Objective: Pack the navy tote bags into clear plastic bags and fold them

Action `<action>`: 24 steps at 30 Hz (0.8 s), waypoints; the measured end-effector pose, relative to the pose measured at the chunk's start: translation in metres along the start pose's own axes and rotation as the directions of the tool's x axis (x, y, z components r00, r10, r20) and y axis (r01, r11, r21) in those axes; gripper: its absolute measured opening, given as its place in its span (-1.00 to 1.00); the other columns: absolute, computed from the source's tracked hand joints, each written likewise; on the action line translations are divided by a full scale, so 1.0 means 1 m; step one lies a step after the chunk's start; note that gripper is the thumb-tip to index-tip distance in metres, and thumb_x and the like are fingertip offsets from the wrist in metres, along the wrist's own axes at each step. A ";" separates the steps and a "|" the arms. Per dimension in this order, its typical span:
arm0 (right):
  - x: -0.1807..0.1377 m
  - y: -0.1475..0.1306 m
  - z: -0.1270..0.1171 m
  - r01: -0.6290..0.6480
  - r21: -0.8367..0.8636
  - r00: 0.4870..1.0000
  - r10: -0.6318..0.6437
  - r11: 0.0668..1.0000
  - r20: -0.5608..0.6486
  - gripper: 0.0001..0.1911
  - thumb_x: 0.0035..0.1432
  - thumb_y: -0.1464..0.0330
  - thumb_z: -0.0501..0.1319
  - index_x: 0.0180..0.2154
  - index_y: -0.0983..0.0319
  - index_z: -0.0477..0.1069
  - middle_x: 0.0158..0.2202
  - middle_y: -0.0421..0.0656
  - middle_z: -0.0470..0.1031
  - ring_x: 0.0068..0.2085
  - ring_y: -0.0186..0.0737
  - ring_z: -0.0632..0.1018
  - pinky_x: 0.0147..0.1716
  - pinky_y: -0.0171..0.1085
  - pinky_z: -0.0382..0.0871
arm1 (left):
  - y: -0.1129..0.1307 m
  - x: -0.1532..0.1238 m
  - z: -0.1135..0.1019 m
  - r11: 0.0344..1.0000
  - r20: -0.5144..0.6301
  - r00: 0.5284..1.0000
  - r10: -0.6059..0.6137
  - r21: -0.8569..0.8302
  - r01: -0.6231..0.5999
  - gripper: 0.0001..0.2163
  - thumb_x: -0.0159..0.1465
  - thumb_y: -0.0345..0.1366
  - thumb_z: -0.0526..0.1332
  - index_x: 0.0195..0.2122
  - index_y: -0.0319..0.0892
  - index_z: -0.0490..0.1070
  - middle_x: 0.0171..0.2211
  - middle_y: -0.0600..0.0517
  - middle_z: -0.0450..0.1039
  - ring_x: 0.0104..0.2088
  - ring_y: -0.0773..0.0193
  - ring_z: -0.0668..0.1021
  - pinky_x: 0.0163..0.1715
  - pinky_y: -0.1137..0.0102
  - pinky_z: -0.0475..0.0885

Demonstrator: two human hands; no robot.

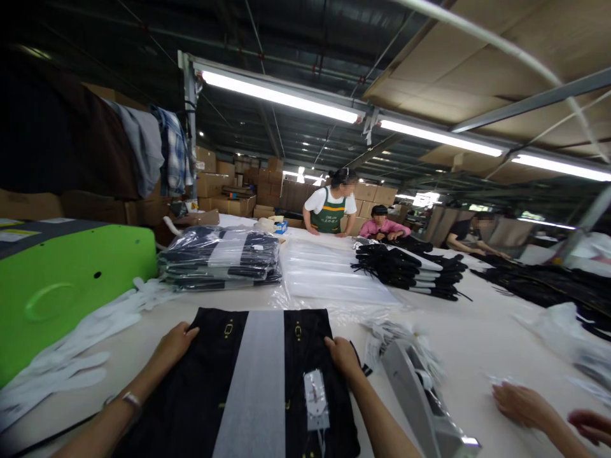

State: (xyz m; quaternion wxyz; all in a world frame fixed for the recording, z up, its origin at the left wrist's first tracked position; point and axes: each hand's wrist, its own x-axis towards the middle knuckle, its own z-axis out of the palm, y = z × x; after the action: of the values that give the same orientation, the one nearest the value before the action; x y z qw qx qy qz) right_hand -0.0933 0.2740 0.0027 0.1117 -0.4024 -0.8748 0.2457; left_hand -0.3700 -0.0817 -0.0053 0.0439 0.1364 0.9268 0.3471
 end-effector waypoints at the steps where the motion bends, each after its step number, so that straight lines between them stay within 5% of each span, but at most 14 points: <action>1: 0.001 0.001 -0.004 0.000 -0.038 1.000 0.000 0.999 0.002 -0.71 0.21 0.23 0.18 -0.48 0.26 0.45 -0.40 0.01 0.59 -0.25 -0.03 0.60 -0.23 -0.22 0.35 | 0.003 -0.004 0.000 0.997 -0.028 0.999 0.022 0.076 -0.020 -0.74 0.30 -0.19 0.10 -0.11 -0.24 0.43 -0.21 -0.22 0.57 -0.13 -0.11 0.60 -0.16 0.12 0.48; 3: 0.004 -0.003 -0.013 0.007 -0.105 1.000 -0.010 0.994 -0.024 -0.79 0.14 0.26 0.24 -0.29 0.30 0.49 -0.32 0.03 0.60 -0.22 0.00 0.60 -0.20 -0.18 0.37 | 0.011 -0.011 -0.001 0.962 -0.116 0.983 0.142 0.249 -0.109 -0.63 0.28 -0.26 0.13 0.10 -0.22 0.32 -0.01 -0.24 0.50 -0.01 -0.12 0.55 -0.09 0.08 0.45; 5: 0.011 -0.017 -0.021 0.037 -0.147 0.995 -0.051 0.988 -0.089 -0.67 0.20 0.27 0.16 -0.05 0.32 0.42 -0.14 0.07 0.58 -0.11 0.00 0.58 -0.12 -0.16 0.37 | 0.023 -0.012 -0.001 0.866 -0.179 0.921 0.345 0.440 -0.239 -0.56 0.29 -0.33 0.12 0.21 -0.22 0.24 0.16 -0.25 0.37 0.12 -0.08 0.46 0.01 0.11 0.41; 9: 0.044 -0.062 -0.019 0.199 -0.208 0.956 -0.236 0.958 -0.174 -0.52 0.38 0.21 -0.13 0.19 0.26 0.27 0.23 0.01 0.36 0.24 -0.11 0.36 0.23 -0.17 0.14 | 0.049 0.003 0.010 0.708 -0.089 0.826 0.557 0.571 -0.416 -0.62 0.39 -0.22 0.03 0.18 -0.22 0.33 0.31 -0.19 0.22 0.35 -0.04 0.18 0.29 0.03 0.12; 14: 0.083 -0.071 0.030 0.293 -0.301 0.946 -0.321 0.908 -0.050 -0.47 0.38 0.11 -0.06 0.24 0.21 0.27 0.36 -0.04 0.18 0.39 0.01 0.09 0.34 0.11 -0.14 | 0.041 0.025 0.035 0.661 0.186 0.842 0.506 0.544 -0.517 -0.66 0.43 -0.24 -0.04 0.13 -0.09 0.38 0.25 -0.09 0.34 0.30 0.01 0.29 0.23 -0.03 0.18; 19: 0.091 -0.036 0.069 0.304 -0.385 0.948 -0.318 0.872 0.026 -0.47 0.42 0.14 -0.13 0.25 0.18 0.29 0.37 -0.12 0.18 0.42 -0.02 0.00 0.36 0.16 -0.22 | 0.033 0.031 0.041 0.680 0.166 0.867 0.470 0.558 -0.475 -0.62 0.45 -0.28 -0.16 -0.03 -0.07 0.45 0.00 -0.07 0.55 0.06 0.10 0.50 0.12 0.16 0.28; 24: 0.097 -0.029 0.071 0.352 -0.440 0.928 -0.368 0.826 0.053 -0.44 0.44 0.13 -0.22 0.25 0.15 0.30 0.35 -0.21 0.22 0.42 -0.07 0.01 0.37 0.13 -0.20 | 0.046 0.056 0.038 0.728 0.162 0.917 0.364 0.564 -0.389 -0.44 0.44 -0.10 -0.30 -0.12 -0.17 0.50 -0.09 -0.19 0.57 0.01 -0.05 0.53 0.01 0.09 0.32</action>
State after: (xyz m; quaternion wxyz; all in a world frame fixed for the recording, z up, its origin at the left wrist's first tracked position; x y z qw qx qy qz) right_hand -0.2039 0.3074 -0.0434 0.0763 -0.2491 -0.9654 0.0082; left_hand -0.4067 -0.0084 -0.0031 -0.0529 0.3352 0.9397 0.0434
